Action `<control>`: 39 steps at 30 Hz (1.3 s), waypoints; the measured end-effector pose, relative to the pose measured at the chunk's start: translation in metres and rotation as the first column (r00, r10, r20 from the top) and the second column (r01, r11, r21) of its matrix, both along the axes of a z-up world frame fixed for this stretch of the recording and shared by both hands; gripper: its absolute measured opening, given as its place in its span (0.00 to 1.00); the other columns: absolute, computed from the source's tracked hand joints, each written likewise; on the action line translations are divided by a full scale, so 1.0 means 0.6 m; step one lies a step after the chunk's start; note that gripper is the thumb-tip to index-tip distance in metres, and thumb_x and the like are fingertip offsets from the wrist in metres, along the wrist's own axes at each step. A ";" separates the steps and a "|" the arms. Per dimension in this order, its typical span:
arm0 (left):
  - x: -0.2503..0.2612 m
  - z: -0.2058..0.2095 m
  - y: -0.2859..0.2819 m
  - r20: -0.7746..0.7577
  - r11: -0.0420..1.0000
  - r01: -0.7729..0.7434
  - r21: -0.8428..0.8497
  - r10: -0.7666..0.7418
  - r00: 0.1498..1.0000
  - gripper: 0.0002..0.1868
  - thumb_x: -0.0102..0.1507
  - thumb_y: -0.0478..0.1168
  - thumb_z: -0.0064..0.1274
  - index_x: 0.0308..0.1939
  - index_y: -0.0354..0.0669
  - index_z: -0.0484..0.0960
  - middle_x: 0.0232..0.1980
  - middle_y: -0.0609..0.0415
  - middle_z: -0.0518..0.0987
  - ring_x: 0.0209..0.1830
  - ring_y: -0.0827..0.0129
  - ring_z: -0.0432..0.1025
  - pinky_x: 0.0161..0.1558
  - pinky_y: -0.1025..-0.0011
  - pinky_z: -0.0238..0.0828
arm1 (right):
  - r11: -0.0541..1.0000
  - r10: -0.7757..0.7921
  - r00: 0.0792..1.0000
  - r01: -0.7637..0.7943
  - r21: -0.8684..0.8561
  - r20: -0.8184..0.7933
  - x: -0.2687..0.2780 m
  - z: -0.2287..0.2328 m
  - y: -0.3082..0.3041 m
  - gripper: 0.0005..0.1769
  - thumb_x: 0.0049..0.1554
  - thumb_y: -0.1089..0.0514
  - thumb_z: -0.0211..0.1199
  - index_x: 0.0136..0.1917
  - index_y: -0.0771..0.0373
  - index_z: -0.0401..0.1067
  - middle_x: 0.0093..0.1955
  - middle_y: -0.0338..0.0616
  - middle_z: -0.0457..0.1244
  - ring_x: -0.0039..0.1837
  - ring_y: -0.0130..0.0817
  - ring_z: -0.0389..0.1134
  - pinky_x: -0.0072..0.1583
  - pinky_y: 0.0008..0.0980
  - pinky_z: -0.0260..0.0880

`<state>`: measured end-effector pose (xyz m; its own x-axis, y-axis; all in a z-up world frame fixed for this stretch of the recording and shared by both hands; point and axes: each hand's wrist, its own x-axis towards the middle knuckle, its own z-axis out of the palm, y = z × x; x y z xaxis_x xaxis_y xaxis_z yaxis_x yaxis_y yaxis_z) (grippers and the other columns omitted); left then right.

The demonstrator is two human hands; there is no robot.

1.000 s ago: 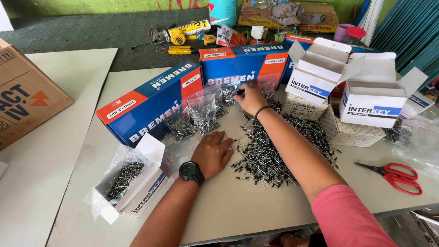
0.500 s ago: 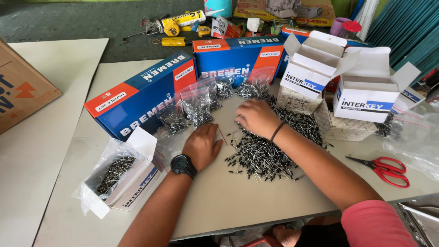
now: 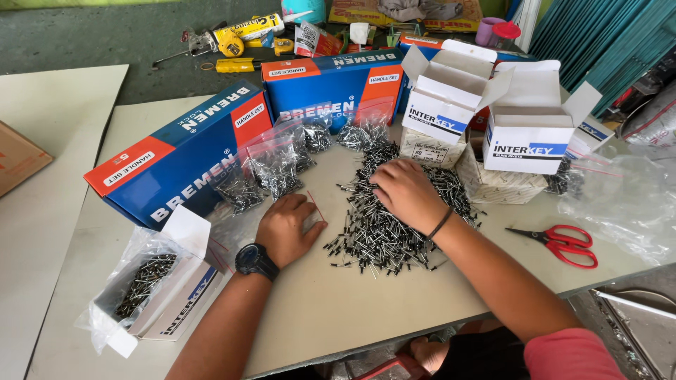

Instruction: The person sorts a large pile of small metal nails on a table, picking them up by hand and placing them into small clear plastic bags. The workspace contains several boxes of hardware and a pair of scissors.

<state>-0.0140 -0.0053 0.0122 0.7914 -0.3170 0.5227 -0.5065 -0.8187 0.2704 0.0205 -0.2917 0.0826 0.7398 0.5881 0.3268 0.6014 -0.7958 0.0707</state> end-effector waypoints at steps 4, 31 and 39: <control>0.020 -0.044 0.000 0.047 0.997 -0.058 0.048 0.055 0.997 0.10 0.60 0.54 0.57 0.39 0.59 0.85 0.48 0.62 0.82 0.58 0.64 0.76 0.55 0.66 0.73 | 0.952 0.259 0.965 -0.264 0.153 0.048 -0.053 -0.007 0.047 0.11 0.63 0.51 0.56 0.55 0.55 0.75 0.55 0.46 0.67 0.66 0.44 0.64 0.70 0.48 0.59; 0.028 -0.063 0.010 0.231 0.967 0.048 0.249 -0.107 0.967 0.07 0.61 0.48 0.53 0.32 0.54 0.80 0.39 0.62 0.82 0.49 0.66 0.78 0.47 0.70 0.75 | 0.986 0.164 0.985 -0.165 0.013 0.050 -0.033 -0.028 0.036 0.10 0.63 0.53 0.58 0.54 0.56 0.75 0.54 0.45 0.67 0.65 0.40 0.65 0.72 0.50 0.58; 0.023 -0.045 0.007 0.129 0.982 0.022 0.190 -0.048 0.990 0.05 0.57 0.47 0.55 0.32 0.54 0.78 0.43 0.62 0.80 0.50 0.66 0.77 0.44 0.70 0.75 | 0.954 0.299 0.946 -0.300 0.014 -0.121 -0.041 -0.075 0.085 0.10 0.63 0.50 0.56 0.53 0.49 0.77 0.55 0.37 0.70 0.67 0.35 0.65 0.76 0.56 0.50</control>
